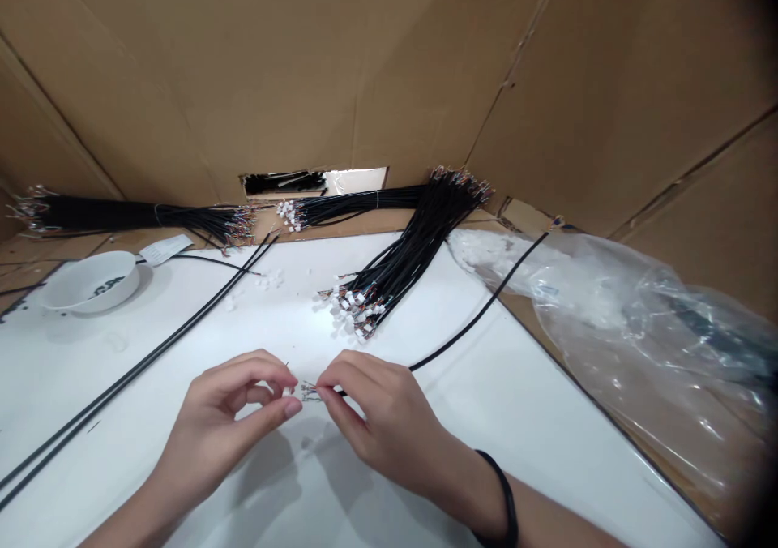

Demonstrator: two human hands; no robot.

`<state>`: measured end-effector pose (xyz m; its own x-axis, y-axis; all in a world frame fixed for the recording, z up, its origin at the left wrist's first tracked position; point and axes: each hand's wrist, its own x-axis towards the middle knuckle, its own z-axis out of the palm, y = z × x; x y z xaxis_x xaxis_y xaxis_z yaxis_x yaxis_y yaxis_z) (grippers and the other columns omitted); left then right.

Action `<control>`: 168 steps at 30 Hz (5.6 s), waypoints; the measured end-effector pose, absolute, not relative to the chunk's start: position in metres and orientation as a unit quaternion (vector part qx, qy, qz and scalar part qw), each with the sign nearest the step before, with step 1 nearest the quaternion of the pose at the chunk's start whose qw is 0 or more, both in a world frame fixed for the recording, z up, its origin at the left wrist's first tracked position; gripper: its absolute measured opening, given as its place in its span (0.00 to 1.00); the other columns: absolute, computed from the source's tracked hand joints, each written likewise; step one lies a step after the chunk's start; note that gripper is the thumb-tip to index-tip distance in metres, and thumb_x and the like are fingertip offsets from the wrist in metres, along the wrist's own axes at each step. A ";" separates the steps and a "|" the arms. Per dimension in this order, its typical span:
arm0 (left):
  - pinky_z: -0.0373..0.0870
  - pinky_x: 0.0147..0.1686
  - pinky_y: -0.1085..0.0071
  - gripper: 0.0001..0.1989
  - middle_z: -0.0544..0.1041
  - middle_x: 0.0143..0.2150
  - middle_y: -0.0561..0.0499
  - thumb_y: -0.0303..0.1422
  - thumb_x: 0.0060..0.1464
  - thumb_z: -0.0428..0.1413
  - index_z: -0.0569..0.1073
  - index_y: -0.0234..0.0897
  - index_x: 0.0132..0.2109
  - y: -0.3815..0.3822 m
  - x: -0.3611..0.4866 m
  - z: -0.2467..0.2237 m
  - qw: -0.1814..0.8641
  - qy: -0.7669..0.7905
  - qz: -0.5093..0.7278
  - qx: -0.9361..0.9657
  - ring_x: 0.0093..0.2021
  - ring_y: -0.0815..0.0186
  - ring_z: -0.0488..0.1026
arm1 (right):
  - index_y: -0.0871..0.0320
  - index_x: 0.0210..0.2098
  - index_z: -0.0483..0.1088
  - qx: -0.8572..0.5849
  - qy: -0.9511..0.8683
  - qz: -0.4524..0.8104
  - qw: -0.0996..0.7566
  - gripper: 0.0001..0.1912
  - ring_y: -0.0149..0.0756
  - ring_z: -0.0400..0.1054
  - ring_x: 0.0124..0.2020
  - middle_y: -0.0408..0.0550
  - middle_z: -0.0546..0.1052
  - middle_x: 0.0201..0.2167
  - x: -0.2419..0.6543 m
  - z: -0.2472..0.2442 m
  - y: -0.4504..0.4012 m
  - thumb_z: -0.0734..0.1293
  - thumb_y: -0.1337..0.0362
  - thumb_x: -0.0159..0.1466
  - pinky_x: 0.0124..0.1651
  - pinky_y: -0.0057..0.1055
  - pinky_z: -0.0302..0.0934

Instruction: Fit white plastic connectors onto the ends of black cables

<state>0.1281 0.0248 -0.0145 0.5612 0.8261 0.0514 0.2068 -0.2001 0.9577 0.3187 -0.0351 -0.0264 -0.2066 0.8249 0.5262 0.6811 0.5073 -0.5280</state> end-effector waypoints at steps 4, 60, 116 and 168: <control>0.70 0.28 0.76 0.06 0.72 0.33 0.47 0.32 0.48 0.61 0.75 0.34 0.32 0.027 0.130 -0.014 0.568 0.371 0.287 0.676 0.32 0.68 0.71 | 0.63 0.32 0.67 -0.487 -0.780 0.057 0.389 0.08 0.29 0.61 0.29 0.47 0.69 0.28 0.319 -0.028 -0.035 0.58 0.70 0.65 0.32 0.26 0.54; 0.72 0.33 0.87 0.13 0.77 0.35 0.63 0.25 0.48 0.60 0.76 0.50 0.38 0.024 0.132 -0.017 0.345 0.323 0.331 0.817 0.32 0.77 0.74 | 0.68 0.31 0.72 -0.408 -0.828 -0.121 0.366 0.07 0.34 0.57 0.24 0.50 0.68 0.23 0.324 -0.025 -0.037 0.61 0.75 0.60 0.24 0.31 0.50; 0.72 0.37 0.73 0.16 0.76 0.38 0.49 0.17 0.50 0.55 0.70 0.34 0.45 0.020 0.140 -0.024 0.157 0.179 0.357 0.903 0.37 0.69 0.74 | 0.65 0.28 0.67 -0.395 -0.857 -0.134 0.302 0.10 0.34 0.58 0.24 0.48 0.66 0.23 0.325 -0.031 -0.040 0.58 0.73 0.63 0.22 0.31 0.50; 0.69 0.32 0.81 0.04 0.74 0.35 0.55 0.28 0.54 0.56 0.74 0.41 0.36 0.022 0.141 -0.015 0.320 0.350 0.292 0.831 0.34 0.73 0.71 | 0.65 0.34 0.67 -0.493 -0.768 0.104 0.396 0.06 0.31 0.62 0.33 0.48 0.70 0.31 0.323 -0.033 -0.038 0.59 0.72 0.63 0.35 0.29 0.57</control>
